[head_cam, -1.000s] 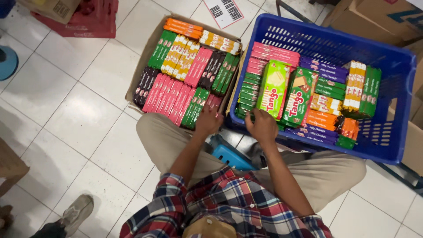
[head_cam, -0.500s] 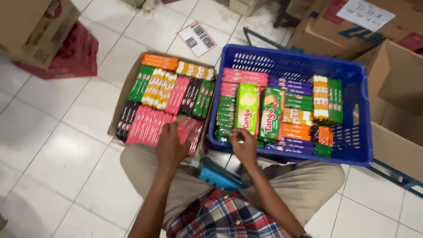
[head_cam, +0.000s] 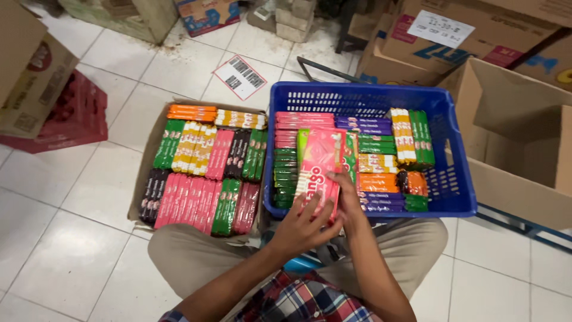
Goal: The person sits on a small stool and transfers packs of Tango biscuits from a cardboard box into a blue plastic basket. The person picks up the packs one by one and places them into the basket, arranging them by color and type.
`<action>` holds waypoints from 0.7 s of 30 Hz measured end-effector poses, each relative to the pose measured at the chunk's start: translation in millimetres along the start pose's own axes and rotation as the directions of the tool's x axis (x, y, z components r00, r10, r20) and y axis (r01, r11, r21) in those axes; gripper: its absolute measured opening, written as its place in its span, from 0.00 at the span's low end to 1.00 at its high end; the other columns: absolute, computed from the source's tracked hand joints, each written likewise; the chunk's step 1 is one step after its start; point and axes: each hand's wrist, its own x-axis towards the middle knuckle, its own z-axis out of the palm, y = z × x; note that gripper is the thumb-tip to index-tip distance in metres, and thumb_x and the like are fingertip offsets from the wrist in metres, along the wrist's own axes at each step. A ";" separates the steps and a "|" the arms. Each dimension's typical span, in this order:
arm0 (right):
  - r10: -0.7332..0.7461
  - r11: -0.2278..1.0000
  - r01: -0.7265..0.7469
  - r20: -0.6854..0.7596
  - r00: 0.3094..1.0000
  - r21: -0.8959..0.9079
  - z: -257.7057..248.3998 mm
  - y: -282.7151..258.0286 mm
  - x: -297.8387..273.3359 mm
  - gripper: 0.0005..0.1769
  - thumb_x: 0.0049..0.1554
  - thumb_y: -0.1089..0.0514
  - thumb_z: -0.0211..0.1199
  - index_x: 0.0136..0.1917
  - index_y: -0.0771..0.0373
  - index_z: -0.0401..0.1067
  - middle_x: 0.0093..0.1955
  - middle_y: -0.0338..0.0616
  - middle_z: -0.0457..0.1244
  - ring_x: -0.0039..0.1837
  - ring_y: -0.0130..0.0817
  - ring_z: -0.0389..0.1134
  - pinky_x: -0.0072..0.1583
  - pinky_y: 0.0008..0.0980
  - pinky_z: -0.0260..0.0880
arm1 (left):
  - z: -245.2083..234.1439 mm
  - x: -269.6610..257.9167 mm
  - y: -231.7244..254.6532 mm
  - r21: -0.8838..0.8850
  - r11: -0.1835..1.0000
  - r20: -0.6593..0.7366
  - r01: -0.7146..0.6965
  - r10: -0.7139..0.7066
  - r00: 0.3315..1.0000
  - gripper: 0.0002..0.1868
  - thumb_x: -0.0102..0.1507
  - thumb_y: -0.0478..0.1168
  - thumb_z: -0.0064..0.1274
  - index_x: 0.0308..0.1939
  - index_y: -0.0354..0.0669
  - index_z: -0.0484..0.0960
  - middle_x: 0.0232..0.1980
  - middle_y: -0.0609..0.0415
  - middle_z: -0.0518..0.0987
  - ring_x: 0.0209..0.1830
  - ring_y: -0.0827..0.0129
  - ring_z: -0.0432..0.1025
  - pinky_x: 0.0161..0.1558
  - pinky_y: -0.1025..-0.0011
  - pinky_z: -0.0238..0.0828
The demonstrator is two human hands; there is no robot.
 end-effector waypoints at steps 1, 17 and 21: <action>-0.101 0.993 0.101 0.001 0.995 -0.065 10.3 -13.1 -11.7 0.30 0.52 0.53 0.69 0.65 0.56 0.64 0.57 0.55 0.65 0.56 0.49 0.71 0.58 0.51 0.73 | 2.1 0.8 -0.6 -0.055 0.998 -0.002 0.017 -0.017 1.000 0.11 0.74 0.46 0.41 0.52 0.60 0.80 0.57 0.48 0.82 0.55 0.44 0.78 0.54 0.43 0.74; -0.299 0.330 0.182 0.080 0.951 -0.926 -90.1 -61.4 99.8 0.42 0.57 0.43 0.71 0.79 0.60 0.63 0.66 0.60 0.64 0.65 0.54 0.67 0.60 0.47 0.69 | -12.1 -283.3 -123.5 0.495 0.260 0.620 0.829 -0.775 -0.127 0.28 0.60 0.53 0.59 0.62 0.49 0.76 0.59 0.46 0.74 0.57 0.43 0.75 0.50 0.45 0.77; -0.383 0.092 0.136 0.091 0.919 -0.986 -98.4 -49.9 77.8 0.23 0.62 0.39 0.64 0.67 0.45 0.75 0.59 0.42 0.69 0.62 0.46 0.70 0.61 0.47 0.69 | 7.6 -319.5 -130.1 0.554 0.250 0.610 0.794 -0.771 -0.183 0.30 0.60 0.51 0.62 0.61 0.42 0.74 0.59 0.38 0.74 0.57 0.38 0.74 0.51 0.42 0.76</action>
